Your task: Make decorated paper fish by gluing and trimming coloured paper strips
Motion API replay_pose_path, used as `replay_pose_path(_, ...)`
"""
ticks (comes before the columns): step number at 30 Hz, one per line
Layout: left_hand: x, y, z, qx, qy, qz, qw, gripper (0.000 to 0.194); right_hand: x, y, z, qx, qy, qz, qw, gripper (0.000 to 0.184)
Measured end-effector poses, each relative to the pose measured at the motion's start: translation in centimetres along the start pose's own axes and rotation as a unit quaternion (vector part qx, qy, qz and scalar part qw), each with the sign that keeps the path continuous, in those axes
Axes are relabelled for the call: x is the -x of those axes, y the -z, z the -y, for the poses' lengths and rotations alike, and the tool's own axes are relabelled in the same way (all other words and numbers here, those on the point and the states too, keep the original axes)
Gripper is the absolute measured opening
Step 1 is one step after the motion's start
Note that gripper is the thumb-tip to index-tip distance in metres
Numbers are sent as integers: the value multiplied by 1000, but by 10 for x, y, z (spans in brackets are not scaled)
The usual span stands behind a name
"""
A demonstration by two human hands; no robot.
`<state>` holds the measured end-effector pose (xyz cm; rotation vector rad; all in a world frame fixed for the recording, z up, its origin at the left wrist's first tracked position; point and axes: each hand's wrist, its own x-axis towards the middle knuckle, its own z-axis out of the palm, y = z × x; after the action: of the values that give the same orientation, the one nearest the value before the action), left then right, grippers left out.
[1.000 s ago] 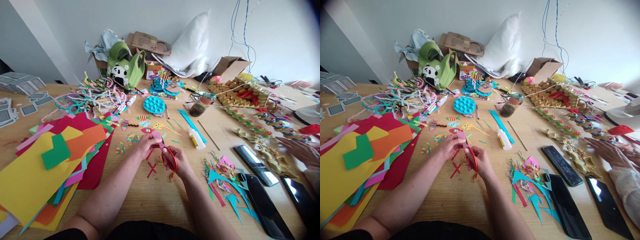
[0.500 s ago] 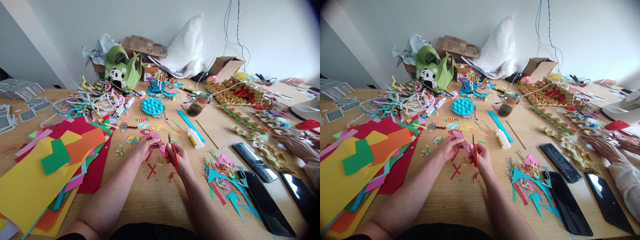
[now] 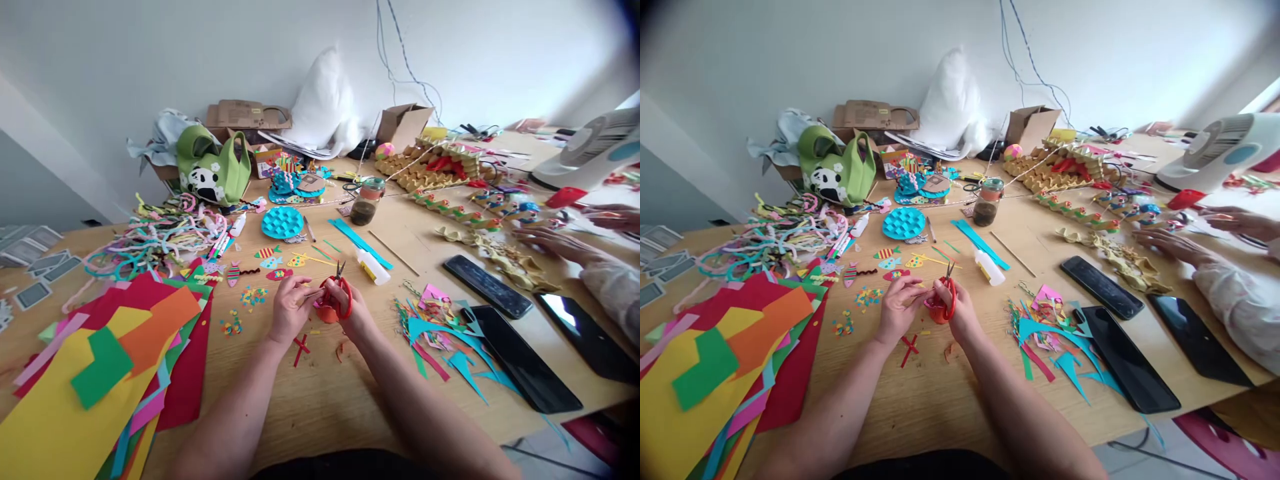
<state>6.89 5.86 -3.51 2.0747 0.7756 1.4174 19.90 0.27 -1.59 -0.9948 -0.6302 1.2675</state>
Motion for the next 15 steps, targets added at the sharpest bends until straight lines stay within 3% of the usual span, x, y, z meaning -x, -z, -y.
replay_pose_path(5, 1, 1, -1, -35, -47, 52, 997, 24, -3, 2, -1, -16, 4, -27, 999, 27)
replay_pose_path(15, 1, 0, -5, -28, -47, 69, 996, 34, -5, 2, 1, 1, -15, -56, 998, 28)
